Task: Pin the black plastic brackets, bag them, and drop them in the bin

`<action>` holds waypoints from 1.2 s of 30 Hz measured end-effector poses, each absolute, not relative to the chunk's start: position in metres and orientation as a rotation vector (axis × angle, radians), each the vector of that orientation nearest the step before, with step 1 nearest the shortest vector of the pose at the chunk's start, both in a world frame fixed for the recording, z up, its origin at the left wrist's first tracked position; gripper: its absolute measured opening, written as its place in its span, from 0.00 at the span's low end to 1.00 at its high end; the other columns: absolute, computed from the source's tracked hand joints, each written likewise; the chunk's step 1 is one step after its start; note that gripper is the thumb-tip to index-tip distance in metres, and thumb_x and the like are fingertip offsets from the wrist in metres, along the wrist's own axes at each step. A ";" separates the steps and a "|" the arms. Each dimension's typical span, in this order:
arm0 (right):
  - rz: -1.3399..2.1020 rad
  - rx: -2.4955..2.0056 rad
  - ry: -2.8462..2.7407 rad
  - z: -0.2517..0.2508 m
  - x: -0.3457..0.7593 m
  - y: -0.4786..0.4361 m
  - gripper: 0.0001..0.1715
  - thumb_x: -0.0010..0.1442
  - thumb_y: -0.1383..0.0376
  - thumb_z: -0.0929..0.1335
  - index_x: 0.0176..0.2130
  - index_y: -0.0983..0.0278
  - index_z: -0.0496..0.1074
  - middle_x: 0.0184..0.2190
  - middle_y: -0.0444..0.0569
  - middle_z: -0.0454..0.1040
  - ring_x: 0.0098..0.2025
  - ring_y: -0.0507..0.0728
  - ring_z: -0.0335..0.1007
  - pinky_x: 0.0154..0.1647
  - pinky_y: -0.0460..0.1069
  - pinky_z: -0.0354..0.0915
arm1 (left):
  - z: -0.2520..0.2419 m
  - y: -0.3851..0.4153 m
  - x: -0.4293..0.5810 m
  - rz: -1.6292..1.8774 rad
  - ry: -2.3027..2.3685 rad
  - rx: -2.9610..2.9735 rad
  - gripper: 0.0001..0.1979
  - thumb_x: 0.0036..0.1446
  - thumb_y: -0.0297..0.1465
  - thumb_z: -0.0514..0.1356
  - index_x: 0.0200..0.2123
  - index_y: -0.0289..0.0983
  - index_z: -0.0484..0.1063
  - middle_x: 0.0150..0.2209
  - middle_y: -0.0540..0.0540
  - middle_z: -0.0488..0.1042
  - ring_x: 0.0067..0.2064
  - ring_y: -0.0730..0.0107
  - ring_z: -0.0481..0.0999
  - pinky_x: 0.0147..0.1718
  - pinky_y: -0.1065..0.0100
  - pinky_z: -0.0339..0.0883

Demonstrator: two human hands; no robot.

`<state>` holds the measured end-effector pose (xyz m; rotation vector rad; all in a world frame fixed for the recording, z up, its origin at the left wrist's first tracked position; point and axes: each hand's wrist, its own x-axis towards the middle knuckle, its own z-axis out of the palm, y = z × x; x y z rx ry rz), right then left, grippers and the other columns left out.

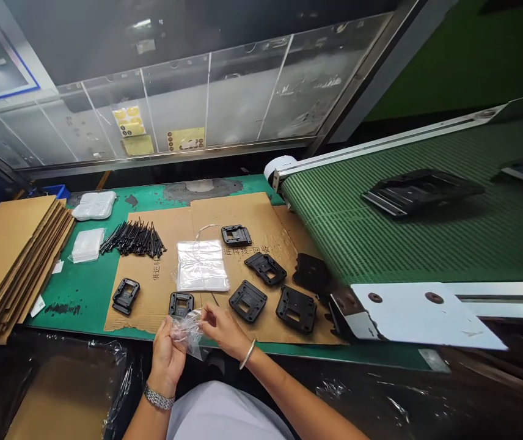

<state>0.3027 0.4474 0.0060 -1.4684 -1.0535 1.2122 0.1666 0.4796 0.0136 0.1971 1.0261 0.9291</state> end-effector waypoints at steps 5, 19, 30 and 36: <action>1.136 -1.547 -1.120 0.000 0.288 0.468 0.06 0.46 0.63 0.64 0.23 0.64 0.63 0.17 0.41 0.61 0.22 0.50 0.55 0.25 0.45 0.51 | 0.006 0.481 0.160 0.946 1.088 0.787 0.22 0.41 0.34 0.66 0.38 0.37 0.60 0.24 0.55 0.70 0.26 0.77 0.70 0.26 0.75 0.61; 0.952 -1.507 -1.211 -0.007 0.254 0.499 0.11 0.55 0.60 0.60 0.31 0.64 0.67 0.23 0.43 0.65 0.25 0.51 0.59 0.28 0.46 0.56 | -0.024 0.536 0.119 0.927 1.461 1.977 0.14 0.53 0.29 0.49 0.39 0.38 0.72 0.34 0.42 0.74 0.37 0.63 0.71 0.37 0.62 0.62; 0.999 -2.032 -1.082 -0.084 0.256 0.471 0.07 0.51 0.62 0.64 0.29 0.65 0.66 0.27 0.48 0.68 0.31 0.55 0.64 0.32 0.48 0.60 | -0.057 0.586 0.094 0.805 1.973 1.660 0.11 0.46 0.25 0.52 0.33 0.36 0.72 0.30 0.44 0.75 0.32 0.64 0.72 0.31 0.67 0.60; 1.618 -1.288 -0.793 -0.049 0.275 0.448 0.25 0.50 0.47 0.65 0.34 0.67 0.68 0.23 0.43 0.67 0.14 0.43 0.47 0.12 0.42 0.46 | -0.053 0.585 0.105 0.614 1.900 1.756 0.12 0.48 0.27 0.53 0.37 0.38 0.72 0.24 0.45 0.73 0.26 0.64 0.70 0.26 0.69 0.54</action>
